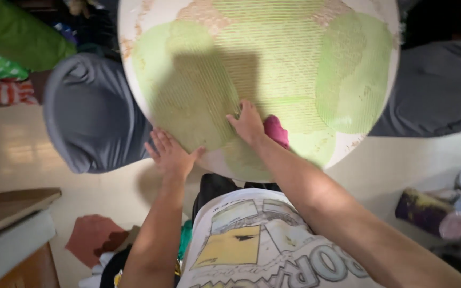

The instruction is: The recorder is cleaning green place mats on a round table using a cloth.

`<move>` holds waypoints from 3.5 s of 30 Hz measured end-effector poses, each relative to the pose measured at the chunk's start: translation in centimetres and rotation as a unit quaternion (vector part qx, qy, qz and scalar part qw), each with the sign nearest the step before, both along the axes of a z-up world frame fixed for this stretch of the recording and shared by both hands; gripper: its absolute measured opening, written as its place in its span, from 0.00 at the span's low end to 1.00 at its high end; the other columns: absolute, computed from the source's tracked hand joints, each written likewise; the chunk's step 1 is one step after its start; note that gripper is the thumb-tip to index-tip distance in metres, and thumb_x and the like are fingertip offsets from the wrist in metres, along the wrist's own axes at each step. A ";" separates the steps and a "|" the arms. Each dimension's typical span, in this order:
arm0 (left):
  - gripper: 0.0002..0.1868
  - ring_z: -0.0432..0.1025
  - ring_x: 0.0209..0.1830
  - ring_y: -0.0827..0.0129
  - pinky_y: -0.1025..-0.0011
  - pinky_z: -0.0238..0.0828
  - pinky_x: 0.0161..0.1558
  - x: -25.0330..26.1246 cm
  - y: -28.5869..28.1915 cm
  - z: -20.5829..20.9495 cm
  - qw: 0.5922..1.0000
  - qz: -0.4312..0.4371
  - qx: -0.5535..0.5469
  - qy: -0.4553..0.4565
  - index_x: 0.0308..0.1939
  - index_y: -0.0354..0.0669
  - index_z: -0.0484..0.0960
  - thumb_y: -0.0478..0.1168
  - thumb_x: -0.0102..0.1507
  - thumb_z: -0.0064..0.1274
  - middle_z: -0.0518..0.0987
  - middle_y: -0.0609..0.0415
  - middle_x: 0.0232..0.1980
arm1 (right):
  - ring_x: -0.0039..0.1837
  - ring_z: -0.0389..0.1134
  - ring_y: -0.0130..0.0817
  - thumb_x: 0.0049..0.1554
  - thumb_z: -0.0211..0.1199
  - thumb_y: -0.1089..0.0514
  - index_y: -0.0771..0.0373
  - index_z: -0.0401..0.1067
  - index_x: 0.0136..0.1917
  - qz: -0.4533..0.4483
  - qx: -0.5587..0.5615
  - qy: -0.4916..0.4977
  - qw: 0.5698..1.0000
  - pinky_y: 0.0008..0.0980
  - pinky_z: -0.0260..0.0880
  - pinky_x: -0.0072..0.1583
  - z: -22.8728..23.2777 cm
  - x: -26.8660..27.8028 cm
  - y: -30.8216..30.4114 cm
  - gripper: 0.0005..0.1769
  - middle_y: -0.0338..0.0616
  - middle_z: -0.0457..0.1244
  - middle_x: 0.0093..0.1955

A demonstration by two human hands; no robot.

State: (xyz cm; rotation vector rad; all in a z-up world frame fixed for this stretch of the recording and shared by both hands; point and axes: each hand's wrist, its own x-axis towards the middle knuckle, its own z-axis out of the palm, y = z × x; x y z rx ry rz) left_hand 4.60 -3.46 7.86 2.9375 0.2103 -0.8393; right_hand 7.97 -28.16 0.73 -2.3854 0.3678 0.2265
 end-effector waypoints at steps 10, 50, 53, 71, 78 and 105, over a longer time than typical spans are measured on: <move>0.75 0.22 0.84 0.57 0.45 0.09 0.75 0.6 1.6 -0.2 0.999 0.024 -0.007 0.021 0.79 0.29 0.38 0.81 0.50 0.52 0.32 0.42 0.85 | 0.64 0.65 0.58 0.54 0.71 0.43 0.65 0.61 0.66 0.032 -0.024 0.053 0.998 0.51 0.66 0.64 2.1 1.2 0.7 0.37 0.60 0.62 0.63; 0.49 0.30 0.84 0.48 0.48 0.32 0.77 0.8 1.0 -2.1 0.986 -0.102 -0.119 -0.058 0.80 0.63 0.53 0.65 0.59 0.56 0.33 0.38 0.84 | 0.82 0.47 0.46 0.65 0.48 0.44 0.65 0.52 0.80 0.314 -0.235 -0.068 0.918 0.47 0.41 0.80 1.5 2.0 3.1 0.37 0.52 0.46 0.84; 0.50 0.29 0.84 0.50 0.49 0.32 0.78 0.8 0.6 -1.3 0.988 -0.084 -0.123 -0.027 0.80 0.66 0.51 0.66 0.59 0.57 0.32 0.40 0.84 | 0.81 0.44 0.51 0.64 0.48 0.38 0.71 0.50 0.79 0.305 -0.201 -0.057 0.929 0.48 0.41 0.78 2.2 3.2 4.2 0.42 0.58 0.44 0.82; 0.52 0.32 0.85 0.52 0.54 0.33 0.78 2.0 1.3 -0.6 0.988 -0.075 -0.133 0.004 0.78 0.71 0.54 0.63 0.55 0.64 0.33 0.44 0.84 | 0.86 0.21 0.55 0.59 0.48 0.23 0.62 0.26 0.84 0.299 -0.187 0.038 0.935 0.51 0.25 0.81 -0.7 1.8 4.2 0.61 0.58 0.22 0.86; 0.53 0.33 0.85 0.49 0.54 0.36 0.79 2.2 0.7 -1.1 0.990 -0.073 -0.119 0.013 0.79 0.67 0.55 0.61 0.54 0.65 0.34 0.40 0.84 | 0.84 0.34 0.59 0.55 0.59 0.29 0.69 0.37 0.83 0.388 -0.241 0.093 0.885 0.44 0.37 0.80 6.3 3.7 3.8 0.61 0.64 0.32 0.85; 0.46 0.47 0.79 0.33 0.39 0.45 0.74 -2.0 -14.3 -3.8 0.887 -0.319 -0.314 -0.114 0.75 0.47 0.59 0.65 0.62 0.58 0.53 0.30 0.79 | 0.47 0.69 0.24 0.65 0.53 0.59 0.66 0.75 0.61 -0.290 0.256 -0.020 0.922 0.27 0.71 0.53 1.0 -29.5 -23.3 0.16 0.41 0.69 0.45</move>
